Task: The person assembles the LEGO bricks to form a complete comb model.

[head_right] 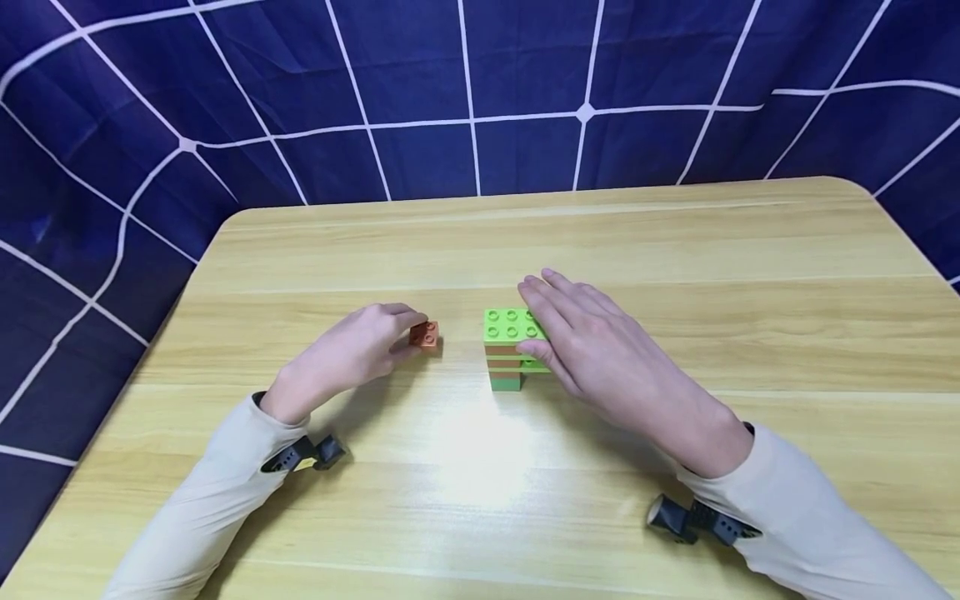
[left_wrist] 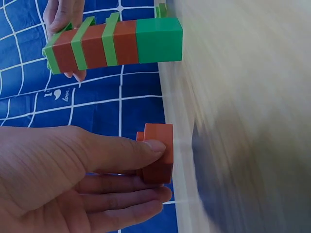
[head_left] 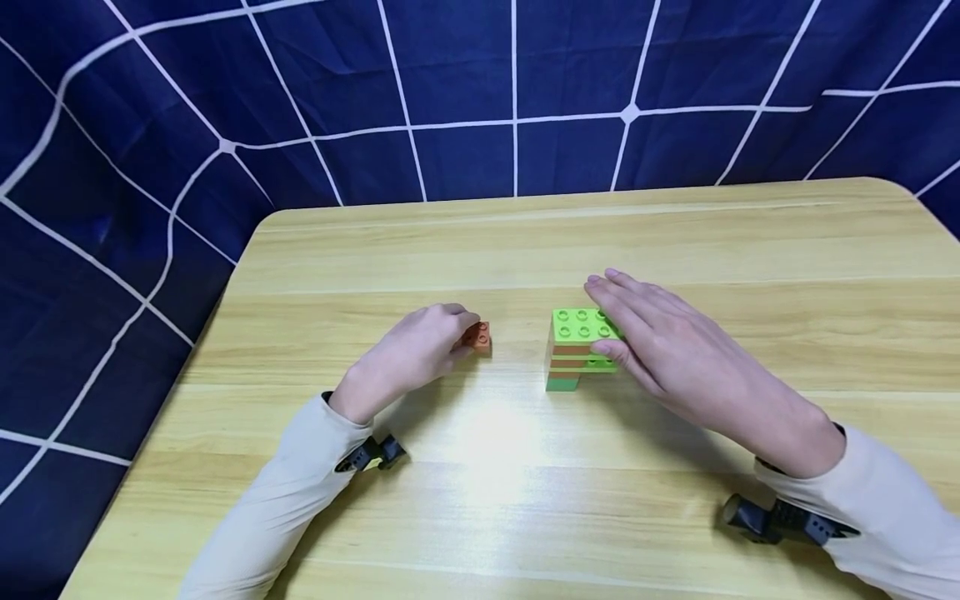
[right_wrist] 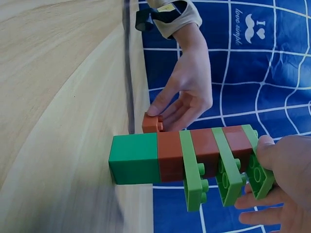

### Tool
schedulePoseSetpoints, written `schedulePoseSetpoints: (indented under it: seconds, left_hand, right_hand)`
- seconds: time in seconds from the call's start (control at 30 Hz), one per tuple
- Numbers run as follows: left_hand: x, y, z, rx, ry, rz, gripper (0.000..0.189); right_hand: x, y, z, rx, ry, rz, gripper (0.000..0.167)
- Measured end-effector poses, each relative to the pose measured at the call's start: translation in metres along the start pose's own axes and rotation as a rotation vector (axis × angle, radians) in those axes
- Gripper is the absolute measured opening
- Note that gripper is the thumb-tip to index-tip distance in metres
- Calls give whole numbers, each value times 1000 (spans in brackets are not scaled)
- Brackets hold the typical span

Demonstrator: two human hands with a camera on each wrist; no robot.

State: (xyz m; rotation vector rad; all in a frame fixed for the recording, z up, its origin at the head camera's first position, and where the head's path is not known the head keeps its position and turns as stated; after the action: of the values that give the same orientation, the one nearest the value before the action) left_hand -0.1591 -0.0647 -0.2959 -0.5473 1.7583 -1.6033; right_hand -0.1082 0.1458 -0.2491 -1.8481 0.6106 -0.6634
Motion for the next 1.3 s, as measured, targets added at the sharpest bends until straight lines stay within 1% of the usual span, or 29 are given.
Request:
schedulePoseSetpoints:
  seconds: [0.27, 0.5, 0.77, 1.1, 1.3]
  left_hand:
    - [-10, -8, 0, -57, 51, -9, 13]
    - [-20, -22, -1, -107, 87, -37, 11]
    - [-31, -34, -1, -130, 95, -46, 18]
    - [-47, -52, -4, -138, 87, -9, 27]
    - [-57, -63, -6, -152, 94, -4, 31]
  right_hand:
    - [1, 0, 1, -6, -2, -4, 57]
    - [0, 0, 0, -15, -7, -4, 57]
    - [0, 1, 0, -18, -7, -2, 57]
    - [1, 1, -1, 1, -6, 8, 58]
    - [2, 2, 0, -7, -10, 60, 64]
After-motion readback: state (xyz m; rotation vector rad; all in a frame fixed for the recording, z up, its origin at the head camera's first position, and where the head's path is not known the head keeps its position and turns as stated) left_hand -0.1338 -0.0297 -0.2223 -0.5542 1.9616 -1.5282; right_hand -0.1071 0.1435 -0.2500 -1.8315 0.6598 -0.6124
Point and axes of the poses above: each hand's wrist, its own z-axis away from the middle knuckle, its own y-axis out of the palm, x = y × z, the point moved 6 cm from there along -z, towards the middle knuckle, and after that the axes turned 2 degrees about x, right-handed, at the moved point
